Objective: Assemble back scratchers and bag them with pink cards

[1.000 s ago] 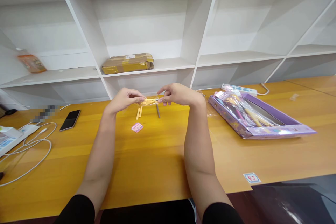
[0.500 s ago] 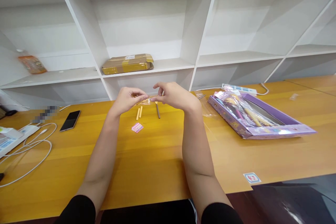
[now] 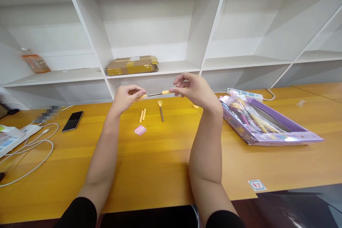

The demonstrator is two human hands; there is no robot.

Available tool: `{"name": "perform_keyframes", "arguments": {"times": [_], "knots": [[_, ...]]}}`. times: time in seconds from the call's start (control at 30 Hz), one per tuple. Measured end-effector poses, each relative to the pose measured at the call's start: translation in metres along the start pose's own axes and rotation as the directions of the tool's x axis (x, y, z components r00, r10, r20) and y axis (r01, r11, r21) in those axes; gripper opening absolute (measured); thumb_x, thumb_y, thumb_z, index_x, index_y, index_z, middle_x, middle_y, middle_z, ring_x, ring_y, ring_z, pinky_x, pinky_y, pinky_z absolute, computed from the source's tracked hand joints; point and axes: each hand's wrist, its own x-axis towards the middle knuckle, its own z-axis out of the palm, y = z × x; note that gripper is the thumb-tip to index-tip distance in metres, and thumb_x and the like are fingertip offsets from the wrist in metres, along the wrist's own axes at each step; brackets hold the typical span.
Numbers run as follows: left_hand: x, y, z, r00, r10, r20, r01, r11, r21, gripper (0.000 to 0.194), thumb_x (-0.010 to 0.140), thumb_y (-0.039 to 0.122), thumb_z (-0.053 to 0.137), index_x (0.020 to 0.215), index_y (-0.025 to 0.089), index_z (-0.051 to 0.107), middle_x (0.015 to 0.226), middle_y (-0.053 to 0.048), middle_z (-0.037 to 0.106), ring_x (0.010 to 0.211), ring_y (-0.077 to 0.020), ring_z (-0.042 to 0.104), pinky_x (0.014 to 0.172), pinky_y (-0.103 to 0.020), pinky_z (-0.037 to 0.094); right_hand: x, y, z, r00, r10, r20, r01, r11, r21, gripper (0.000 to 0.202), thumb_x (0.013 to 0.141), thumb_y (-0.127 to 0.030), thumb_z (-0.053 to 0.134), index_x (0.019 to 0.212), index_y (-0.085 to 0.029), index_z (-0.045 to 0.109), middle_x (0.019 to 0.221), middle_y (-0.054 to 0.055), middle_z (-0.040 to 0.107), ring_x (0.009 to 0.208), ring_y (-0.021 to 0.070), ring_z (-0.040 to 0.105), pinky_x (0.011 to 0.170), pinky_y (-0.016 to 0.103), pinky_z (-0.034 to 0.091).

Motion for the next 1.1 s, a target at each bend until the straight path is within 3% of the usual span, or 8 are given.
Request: {"name": "perform_keyframes", "arguments": {"times": [0.1, 0.2, 0.3, 0.4, 0.57, 0.77, 0.93, 1.1], "knots": [[0.0, 0.0, -0.006, 0.998, 0.043, -0.045, -0.042, 0.999, 0.029, 0.021, 0.089, 0.044, 0.081, 0.088, 0.023, 0.087, 0.099, -0.008, 0.079, 0.089, -0.0192, 0.071, 0.08, -0.033, 0.055, 0.01, 0.005, 0.009, 0.982, -0.099, -0.159, 0.118, 0.986, 0.119, 0.049, 0.087, -0.065, 0.086, 0.104, -0.023, 0.069, 0.093, 0.008, 0.075, 0.087, 0.0256, 0.078, 0.08, 0.042, 0.065], [-0.001, 0.002, -0.009, 0.998, 0.029, -0.056, -0.028, 0.999, 0.018, 0.019, 0.088, 0.041, 0.082, 0.092, 0.023, 0.086, 0.093, -0.006, 0.078, 0.084, -0.0182, 0.069, 0.077, -0.032, 0.054, 0.024, 0.007, 0.024, 0.951, -0.147, -0.273, 0.193, 0.97, 0.149, 0.051, 0.096, -0.067, 0.075, 0.127, -0.028, 0.065, 0.11, 0.009, 0.076, 0.098, 0.0264, 0.079, 0.085, 0.043, 0.067], [-0.003, 0.006, -0.008, 0.999, -0.002, -0.033, 0.001, 1.0, -0.018, 0.019, 0.087, 0.04, 0.084, 0.092, 0.022, 0.083, 0.086, -0.005, 0.077, 0.08, -0.0184, 0.069, 0.075, -0.032, 0.054, 0.033, 0.004, 0.04, 0.937, -0.128, -0.325, 0.171, 0.98, 0.106, 0.059, 0.101, -0.069, 0.067, 0.146, -0.033, 0.054, 0.122, 0.011, 0.077, 0.108, 0.028, 0.078, 0.085, 0.043, 0.068], [-0.004, 0.009, -0.004, 0.999, -0.021, -0.04, 0.02, 1.0, -0.021, 0.018, 0.087, 0.039, 0.084, 0.087, 0.021, 0.081, 0.083, -0.005, 0.077, 0.078, -0.0183, 0.069, 0.072, -0.032, 0.053, 0.035, -0.002, 0.055, 0.927, -0.096, -0.362, 0.152, 0.98, 0.128, 0.056, 0.105, -0.065, 0.062, 0.151, -0.035, 0.05, 0.124, 0.012, 0.077, 0.109, 0.028, 0.077, 0.086, 0.044, 0.067], [-0.003, 0.012, 0.006, 0.988, -0.021, -0.154, 0.008, 0.996, -0.084, 0.015, 0.087, 0.036, 0.084, 0.086, 0.021, 0.078, 0.082, -0.004, 0.077, 0.075, -0.0175, 0.068, 0.07, -0.032, 0.054, 0.031, -0.008, 0.073, 0.942, -0.201, -0.268, 0.253, 0.951, 0.175, 0.048, 0.103, -0.064, 0.067, 0.138, -0.031, 0.062, 0.127, 0.01, 0.074, 0.106, 0.0243, 0.074, 0.089, 0.041, 0.065], [-0.002, 0.017, 0.01, 0.959, -0.005, -0.283, -0.044, 0.985, -0.165, 0.019, 0.091, 0.039, 0.082, 0.088, 0.022, 0.074, 0.086, -0.003, 0.076, 0.077, -0.0169, 0.069, 0.074, -0.032, 0.057, 0.023, -0.017, 0.087, 0.935, -0.296, -0.196, 0.294, 0.955, -0.039, 0.038, 0.099, -0.062, 0.073, 0.115, -0.028, 0.076, 0.139, 0.01, 0.061, 0.112, 0.0253, 0.067, 0.089, 0.039, 0.061], [-0.002, 0.017, 0.006, 0.947, 0.017, -0.321, -0.083, 0.978, -0.192, 0.027, 0.091, 0.048, 0.084, 0.089, 0.023, 0.072, 0.086, -0.002, 0.075, 0.077, -0.0166, 0.07, 0.075, -0.031, 0.059, 0.017, -0.024, 0.08, 0.927, -0.347, -0.145, 0.342, 0.938, -0.057, 0.037, 0.105, -0.063, 0.065, 0.109, -0.03, 0.08, 0.133, 0.01, 0.066, 0.122, 0.0291, 0.064, 0.097, 0.043, 0.059], [-0.003, 0.016, 0.006, 0.951, 0.011, -0.308, -0.073, 0.979, -0.191, 0.033, 0.089, 0.053, 0.085, 0.089, 0.023, 0.073, 0.086, -0.003, 0.075, 0.077, -0.0169, 0.069, 0.075, -0.032, 0.06, 0.014, -0.024, 0.066, 0.951, -0.308, -0.022, 0.308, 0.951, -0.016, 0.042, 0.098, -0.069, 0.072, 0.112, -0.03, 0.08, 0.135, 0.01, 0.071, 0.131, 0.0316, 0.063, 0.097, 0.044, 0.061]]}}
